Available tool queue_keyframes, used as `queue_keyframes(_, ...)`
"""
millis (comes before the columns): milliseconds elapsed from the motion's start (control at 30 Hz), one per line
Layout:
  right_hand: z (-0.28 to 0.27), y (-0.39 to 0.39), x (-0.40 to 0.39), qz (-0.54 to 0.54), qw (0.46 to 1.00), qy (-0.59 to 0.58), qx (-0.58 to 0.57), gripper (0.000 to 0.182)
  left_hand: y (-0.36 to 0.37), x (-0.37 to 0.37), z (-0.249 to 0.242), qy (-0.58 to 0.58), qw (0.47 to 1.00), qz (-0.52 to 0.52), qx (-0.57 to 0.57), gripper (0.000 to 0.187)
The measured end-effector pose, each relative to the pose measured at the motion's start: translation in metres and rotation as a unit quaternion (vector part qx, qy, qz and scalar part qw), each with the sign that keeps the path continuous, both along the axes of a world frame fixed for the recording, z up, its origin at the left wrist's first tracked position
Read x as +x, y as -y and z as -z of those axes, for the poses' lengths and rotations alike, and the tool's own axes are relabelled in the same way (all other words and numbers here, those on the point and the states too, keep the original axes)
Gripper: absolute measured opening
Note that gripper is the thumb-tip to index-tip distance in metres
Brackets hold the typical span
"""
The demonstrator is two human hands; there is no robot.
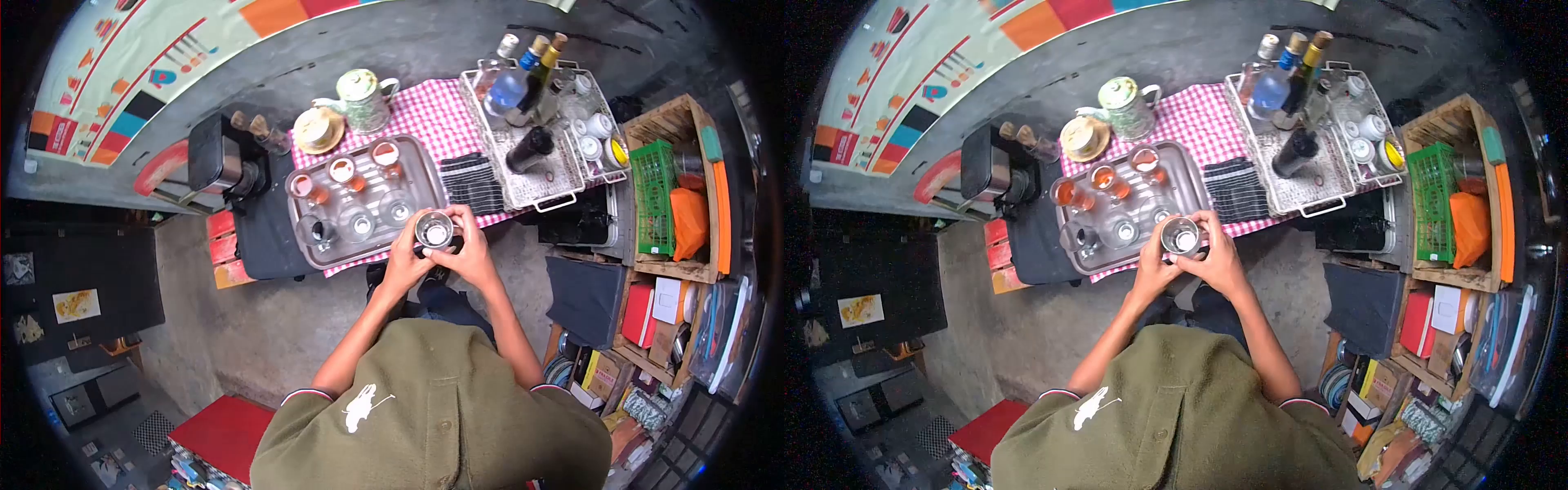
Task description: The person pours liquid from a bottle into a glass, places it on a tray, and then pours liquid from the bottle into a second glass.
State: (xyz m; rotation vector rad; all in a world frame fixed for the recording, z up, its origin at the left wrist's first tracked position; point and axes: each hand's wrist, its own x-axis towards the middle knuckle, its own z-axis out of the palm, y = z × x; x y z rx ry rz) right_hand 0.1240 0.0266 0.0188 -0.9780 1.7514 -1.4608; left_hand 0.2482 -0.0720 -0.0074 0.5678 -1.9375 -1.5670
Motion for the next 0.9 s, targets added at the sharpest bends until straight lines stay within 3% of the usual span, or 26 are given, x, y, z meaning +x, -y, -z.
queue_keyframes(333,-0.018,-0.032,-0.061,0.045,0.996,-0.071,0.004,0.066,-0.024,-0.071,-0.023,0.035,0.998,0.031,0.030,0.073)
queue_keyframes(700,-0.004,-0.027,-0.105,0.076,0.997,-0.021,0.013,0.067,0.001,-0.128,0.003,-0.001,0.986,0.114,0.123,0.073)
queue_keyframes(900,0.002,-0.033,-0.131,0.125,0.992,-0.013,0.024,0.081,0.021,-0.155,-0.001,-0.009,0.988,0.121,0.097,0.073)
